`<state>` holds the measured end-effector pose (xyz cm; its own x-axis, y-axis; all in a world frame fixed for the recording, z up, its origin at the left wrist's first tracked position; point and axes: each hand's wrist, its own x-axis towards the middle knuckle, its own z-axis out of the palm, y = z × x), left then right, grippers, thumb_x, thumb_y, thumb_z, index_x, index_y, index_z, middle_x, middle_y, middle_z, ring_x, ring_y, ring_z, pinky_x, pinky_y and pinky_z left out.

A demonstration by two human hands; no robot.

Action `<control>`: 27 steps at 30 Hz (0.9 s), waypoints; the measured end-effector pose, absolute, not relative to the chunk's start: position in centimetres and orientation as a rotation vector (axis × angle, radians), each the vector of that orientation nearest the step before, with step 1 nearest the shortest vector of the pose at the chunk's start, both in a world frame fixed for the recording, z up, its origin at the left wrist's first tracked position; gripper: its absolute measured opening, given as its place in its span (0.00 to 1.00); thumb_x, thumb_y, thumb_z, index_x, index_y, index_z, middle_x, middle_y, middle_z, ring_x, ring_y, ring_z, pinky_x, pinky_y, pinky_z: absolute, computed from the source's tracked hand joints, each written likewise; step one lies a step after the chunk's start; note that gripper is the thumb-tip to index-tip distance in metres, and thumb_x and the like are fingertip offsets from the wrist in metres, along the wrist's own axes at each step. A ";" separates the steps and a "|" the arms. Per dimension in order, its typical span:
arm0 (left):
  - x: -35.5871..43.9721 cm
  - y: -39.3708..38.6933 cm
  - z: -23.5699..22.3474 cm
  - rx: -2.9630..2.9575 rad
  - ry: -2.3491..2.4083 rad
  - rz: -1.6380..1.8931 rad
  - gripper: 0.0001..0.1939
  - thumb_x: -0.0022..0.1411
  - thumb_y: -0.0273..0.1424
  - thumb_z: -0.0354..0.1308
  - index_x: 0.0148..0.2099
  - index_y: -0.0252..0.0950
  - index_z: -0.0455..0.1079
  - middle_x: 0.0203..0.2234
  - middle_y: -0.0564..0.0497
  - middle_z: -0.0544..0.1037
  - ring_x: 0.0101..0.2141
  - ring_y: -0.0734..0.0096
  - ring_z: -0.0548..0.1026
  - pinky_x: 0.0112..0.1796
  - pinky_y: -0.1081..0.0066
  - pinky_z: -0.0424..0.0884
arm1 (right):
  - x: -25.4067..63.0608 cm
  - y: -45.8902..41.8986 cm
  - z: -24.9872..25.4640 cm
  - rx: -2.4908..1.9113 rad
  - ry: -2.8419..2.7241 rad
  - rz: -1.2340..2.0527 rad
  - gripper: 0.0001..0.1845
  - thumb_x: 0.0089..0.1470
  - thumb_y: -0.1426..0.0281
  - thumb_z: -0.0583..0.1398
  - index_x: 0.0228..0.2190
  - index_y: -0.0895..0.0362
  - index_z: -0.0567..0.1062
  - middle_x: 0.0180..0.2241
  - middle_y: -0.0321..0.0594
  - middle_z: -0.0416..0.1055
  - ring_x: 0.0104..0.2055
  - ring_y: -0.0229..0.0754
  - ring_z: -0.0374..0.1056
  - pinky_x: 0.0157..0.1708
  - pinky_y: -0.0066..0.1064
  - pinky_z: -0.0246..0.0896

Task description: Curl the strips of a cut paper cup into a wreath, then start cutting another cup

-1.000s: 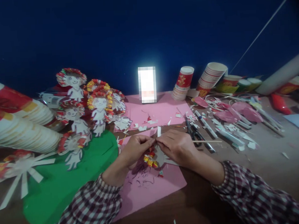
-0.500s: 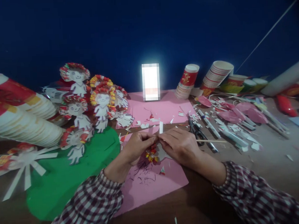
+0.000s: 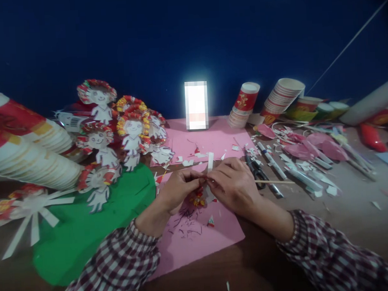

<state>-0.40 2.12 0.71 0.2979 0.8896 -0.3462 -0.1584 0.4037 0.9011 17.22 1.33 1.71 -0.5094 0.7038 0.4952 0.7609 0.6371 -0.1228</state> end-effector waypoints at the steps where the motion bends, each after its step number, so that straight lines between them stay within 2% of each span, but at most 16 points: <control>1: -0.4 2.1 0.7 0.887 1.016 0.834 0.10 0.45 0.30 0.67 0.31 0.31 0.74 0.23 0.52 0.74 0.25 0.77 0.70 0.28 0.75 0.66 | 17.2 1.3 1.6 -1.151 -2.348 -0.145 0.07 0.57 0.69 0.56 0.31 0.54 0.74 0.31 0.38 0.73 0.41 0.45 0.59 0.41 0.37 0.52; 13: -0.4 2.2 0.3 0.883 1.068 0.858 0.21 0.46 0.29 0.67 0.43 0.33 0.67 0.26 0.53 0.74 0.27 0.76 0.73 0.29 0.74 0.68 | 17.0 1.2 1.4 -1.155 -2.365 -0.179 0.06 0.56 0.70 0.57 0.33 0.53 0.75 0.31 0.37 0.72 0.44 0.46 0.58 0.44 0.38 0.49; 20: -0.3 2.1 0.5 0.942 1.024 0.857 0.15 0.51 0.33 0.64 0.41 0.32 0.71 0.30 0.49 0.77 0.32 0.74 0.74 0.34 0.72 0.69 | 17.1 1.3 1.7 -1.138 -2.363 -0.214 0.06 0.57 0.70 0.56 0.31 0.54 0.74 0.30 0.36 0.72 0.44 0.46 0.59 0.46 0.38 0.49; 27: -0.3 2.1 0.8 1.011 1.016 0.834 0.13 0.52 0.35 0.63 0.39 0.33 0.74 0.28 0.50 0.76 0.29 0.75 0.71 0.31 0.73 0.66 | 17.2 1.3 1.6 -1.119 -2.355 -0.231 0.06 0.57 0.70 0.56 0.33 0.54 0.75 0.31 0.36 0.72 0.45 0.46 0.58 0.47 0.39 0.49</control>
<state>-0.29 2.13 0.76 0.3164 0.9072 -0.2773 -0.0949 0.3211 0.9423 17.16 1.33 1.59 -0.5251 0.6734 0.5204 0.7617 0.6446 -0.0654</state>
